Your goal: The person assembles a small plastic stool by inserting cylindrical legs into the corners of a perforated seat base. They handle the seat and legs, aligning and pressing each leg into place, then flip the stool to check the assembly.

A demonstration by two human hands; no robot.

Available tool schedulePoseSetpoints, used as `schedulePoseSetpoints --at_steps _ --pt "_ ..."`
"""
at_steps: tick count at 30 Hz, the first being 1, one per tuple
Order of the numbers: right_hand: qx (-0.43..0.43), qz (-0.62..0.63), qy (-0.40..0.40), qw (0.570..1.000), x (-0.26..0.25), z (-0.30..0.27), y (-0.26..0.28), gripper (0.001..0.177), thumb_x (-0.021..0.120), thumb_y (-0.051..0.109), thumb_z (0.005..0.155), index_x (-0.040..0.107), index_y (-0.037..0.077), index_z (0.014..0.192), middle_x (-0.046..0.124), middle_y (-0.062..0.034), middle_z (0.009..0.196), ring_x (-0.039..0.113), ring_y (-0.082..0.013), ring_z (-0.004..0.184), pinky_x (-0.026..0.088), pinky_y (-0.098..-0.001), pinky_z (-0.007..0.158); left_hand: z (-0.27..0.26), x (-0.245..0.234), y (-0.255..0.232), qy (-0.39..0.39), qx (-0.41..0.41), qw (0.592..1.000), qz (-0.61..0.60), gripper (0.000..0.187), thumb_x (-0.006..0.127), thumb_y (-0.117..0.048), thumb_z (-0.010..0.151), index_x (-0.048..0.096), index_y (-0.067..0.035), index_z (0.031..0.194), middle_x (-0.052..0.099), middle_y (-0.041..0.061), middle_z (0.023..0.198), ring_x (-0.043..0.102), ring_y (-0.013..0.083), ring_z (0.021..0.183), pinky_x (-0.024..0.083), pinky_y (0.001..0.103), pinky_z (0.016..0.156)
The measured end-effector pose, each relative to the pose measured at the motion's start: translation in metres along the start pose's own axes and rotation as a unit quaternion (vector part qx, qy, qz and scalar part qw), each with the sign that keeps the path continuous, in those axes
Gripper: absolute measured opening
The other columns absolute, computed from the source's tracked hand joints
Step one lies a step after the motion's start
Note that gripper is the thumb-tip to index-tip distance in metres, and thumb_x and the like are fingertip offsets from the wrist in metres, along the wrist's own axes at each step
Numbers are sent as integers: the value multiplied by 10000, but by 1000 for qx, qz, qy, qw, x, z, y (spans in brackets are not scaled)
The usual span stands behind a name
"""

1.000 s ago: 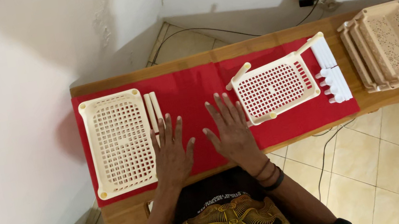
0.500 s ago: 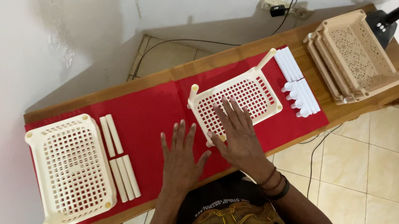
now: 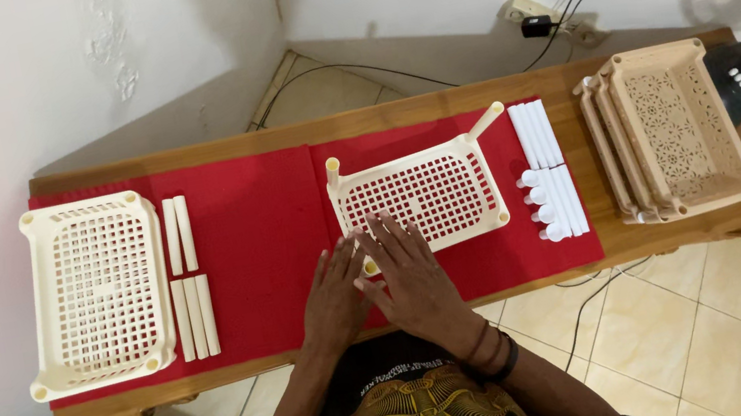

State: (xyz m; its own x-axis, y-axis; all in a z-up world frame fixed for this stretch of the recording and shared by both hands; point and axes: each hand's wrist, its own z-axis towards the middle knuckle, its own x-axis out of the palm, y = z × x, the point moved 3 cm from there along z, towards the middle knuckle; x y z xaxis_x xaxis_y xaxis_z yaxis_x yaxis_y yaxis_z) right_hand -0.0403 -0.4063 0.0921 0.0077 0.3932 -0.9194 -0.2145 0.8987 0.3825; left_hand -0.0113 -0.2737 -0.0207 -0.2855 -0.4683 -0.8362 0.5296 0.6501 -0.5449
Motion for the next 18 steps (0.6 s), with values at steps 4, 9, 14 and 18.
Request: schedulePoseSetpoints --at_steps 4,9,14,18 --pt "-28 9 34 999 9 -2 -11 576 519 369 1035 442 47 1506 446 -159 1558 343 -308 1493 232 -525 1236 -3 12 7 -53 -14 997 -51 553 671 -158 922 515 -69 1445 488 123 1553 431 264 1470 365 423 1218" --pt "-46 40 97 993 23 -2 -23 388 493 289 1084 549 -6 1330 617 -167 1389 573 -299 1316 334 -493 1206 -5 21 12 -76 -16 993 -85 492 644 -71 917 575 -80 1404 542 127 1516 487 292 1425 437 409 1143" --pt "-41 112 46 992 22 4 -20 310 539 260 1060 585 10 1238 675 -207 1237 640 -400 1160 469 -494 1071 -1 24 23 -63 40 995 -66 414 603 -72 956 570 -57 1369 564 109 1475 477 303 1439 417 433 1176" --pt "18 179 85 980 25 7 -17 329 502 294 1057 558 12 1216 664 -219 1164 666 -402 1089 570 -479 893 2 34 33 2 20 1000 -20 413 602 -77 937 552 -50 1346 562 125 1474 494 313 1395 423 431 1149"
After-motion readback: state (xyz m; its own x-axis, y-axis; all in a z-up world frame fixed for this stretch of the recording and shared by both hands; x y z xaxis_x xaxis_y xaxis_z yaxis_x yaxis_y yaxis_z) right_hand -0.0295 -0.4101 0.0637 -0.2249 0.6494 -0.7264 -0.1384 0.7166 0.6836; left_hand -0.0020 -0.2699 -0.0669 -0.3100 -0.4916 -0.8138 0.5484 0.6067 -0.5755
